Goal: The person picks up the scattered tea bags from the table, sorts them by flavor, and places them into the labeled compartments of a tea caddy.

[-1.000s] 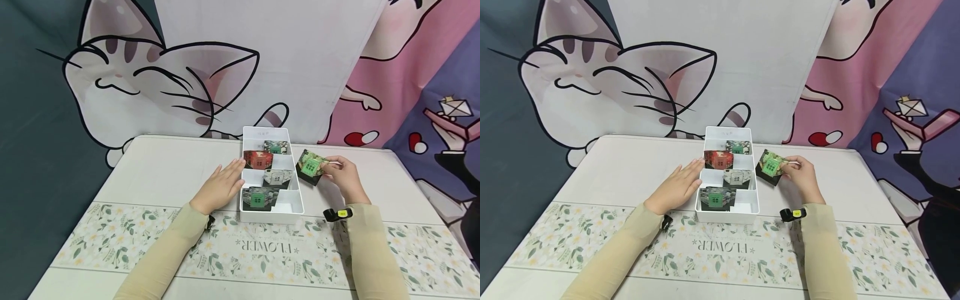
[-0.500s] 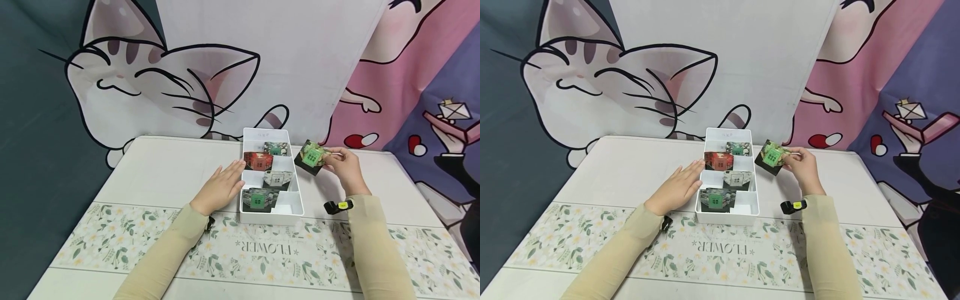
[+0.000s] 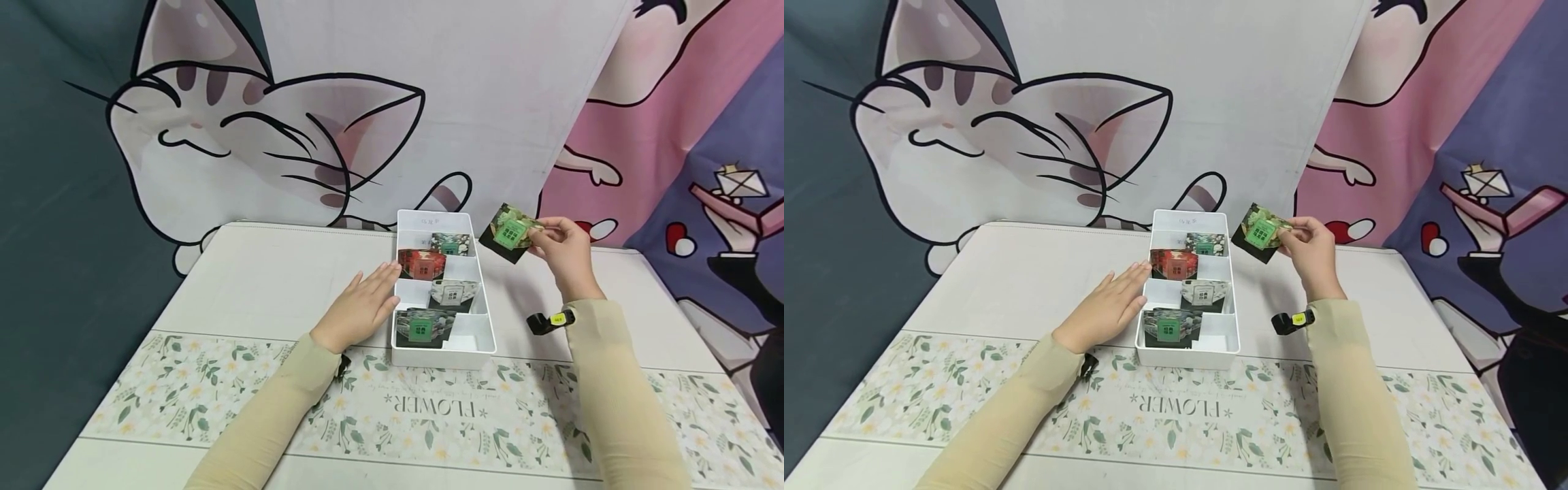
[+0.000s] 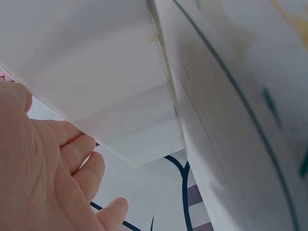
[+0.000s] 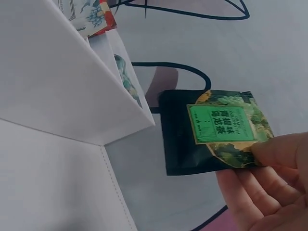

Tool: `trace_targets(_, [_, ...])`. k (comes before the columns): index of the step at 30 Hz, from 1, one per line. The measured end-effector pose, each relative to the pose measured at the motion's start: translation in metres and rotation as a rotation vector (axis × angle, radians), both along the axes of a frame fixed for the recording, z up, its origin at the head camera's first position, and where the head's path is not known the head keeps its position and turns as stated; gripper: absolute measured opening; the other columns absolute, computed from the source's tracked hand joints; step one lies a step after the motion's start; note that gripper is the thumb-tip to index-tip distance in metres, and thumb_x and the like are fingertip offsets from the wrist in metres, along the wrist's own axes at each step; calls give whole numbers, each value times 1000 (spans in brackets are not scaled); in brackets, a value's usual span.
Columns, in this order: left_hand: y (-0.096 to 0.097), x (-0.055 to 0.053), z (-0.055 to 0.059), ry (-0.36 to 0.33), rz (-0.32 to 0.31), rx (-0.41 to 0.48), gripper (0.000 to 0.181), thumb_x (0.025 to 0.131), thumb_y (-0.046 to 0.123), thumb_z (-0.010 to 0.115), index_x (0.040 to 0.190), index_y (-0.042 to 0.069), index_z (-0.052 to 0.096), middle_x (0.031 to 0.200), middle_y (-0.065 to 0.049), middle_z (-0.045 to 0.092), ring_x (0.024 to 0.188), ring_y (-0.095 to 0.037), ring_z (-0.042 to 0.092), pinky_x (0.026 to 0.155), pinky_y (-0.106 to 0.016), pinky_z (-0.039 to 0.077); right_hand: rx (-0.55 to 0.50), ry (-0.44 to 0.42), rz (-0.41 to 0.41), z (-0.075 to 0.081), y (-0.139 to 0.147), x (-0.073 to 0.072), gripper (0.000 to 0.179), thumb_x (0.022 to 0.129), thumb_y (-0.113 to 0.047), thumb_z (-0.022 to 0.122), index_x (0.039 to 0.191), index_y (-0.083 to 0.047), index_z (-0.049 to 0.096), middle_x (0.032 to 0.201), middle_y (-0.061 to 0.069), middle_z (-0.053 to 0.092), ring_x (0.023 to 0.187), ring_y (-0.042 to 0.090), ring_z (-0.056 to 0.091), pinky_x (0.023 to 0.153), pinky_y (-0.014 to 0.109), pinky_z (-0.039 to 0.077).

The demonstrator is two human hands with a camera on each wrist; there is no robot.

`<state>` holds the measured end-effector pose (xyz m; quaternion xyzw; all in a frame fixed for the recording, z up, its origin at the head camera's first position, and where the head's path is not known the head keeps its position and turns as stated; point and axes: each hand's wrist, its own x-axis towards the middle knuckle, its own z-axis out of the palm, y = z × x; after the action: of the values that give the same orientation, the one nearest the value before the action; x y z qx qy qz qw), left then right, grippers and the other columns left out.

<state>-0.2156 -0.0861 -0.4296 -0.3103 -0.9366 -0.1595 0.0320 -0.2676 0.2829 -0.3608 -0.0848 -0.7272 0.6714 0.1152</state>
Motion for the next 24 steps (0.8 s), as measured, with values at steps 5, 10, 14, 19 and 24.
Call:
trace_targets(5, [0, 0, -1, 9, -3, 2, 62, 111, 43, 28, 163, 11, 15, 169, -3, 15, 155, -24, 16, 125, -54, 14, 18, 14, 9, 3, -7, -11, 16, 95, -2, 67, 110, -5, 61, 85, -4, 66, 82, 6, 66, 76, 20, 60])
trace_targets(10, [-1, -1, -1, 5, -3, 0, 62, 111, 43, 28, 163, 11, 15, 169, -3, 15, 155, -22, 14, 125, -50, 9, 179, 39, 11, 10, -18, -20, 17, 96, -8, 68, 112, -5, 62, 81, -8, 63, 78, 5, 63, 76, 19, 60])
trace_targets(14, [0, -1, -1, 0, -2, 5, 62, 111, 43, 28, 163, 12, 14, 169, -2, 14, 155, -23, 15, 125, -50, 9, 244, 78, 51, 14, -27, -28, 19, 97, -11, 69, 113, -4, 63, 81, -8, 63, 80, 6, 63, 79, 21, 60])
trace_targets(19, [0, -1, -1, 17, -6, -3, 62, 111, 43, 27, 163, 11, 15, 169, -3, 14, 155, -24, 16, 124, -54, 15, 270, 93, 97, 17, -35, -40, 19, 97, -11, 68, 114, -3, 63, 84, -5, 65, 86, 6, 64, 85, 25, 60])
trace_targets(24, [0, -1, -3, 36, -8, -4, 61, 111, 43, 27, 163, 11, 16, 169, -3, 16, 155, -24, 17, 124, -54, 16, 260, 102, 133, 18, -42, -52, 17, 98, -8, 65, 113, 0, 62, 89, -1, 68, 89, 9, 66, 86, 26, 59])
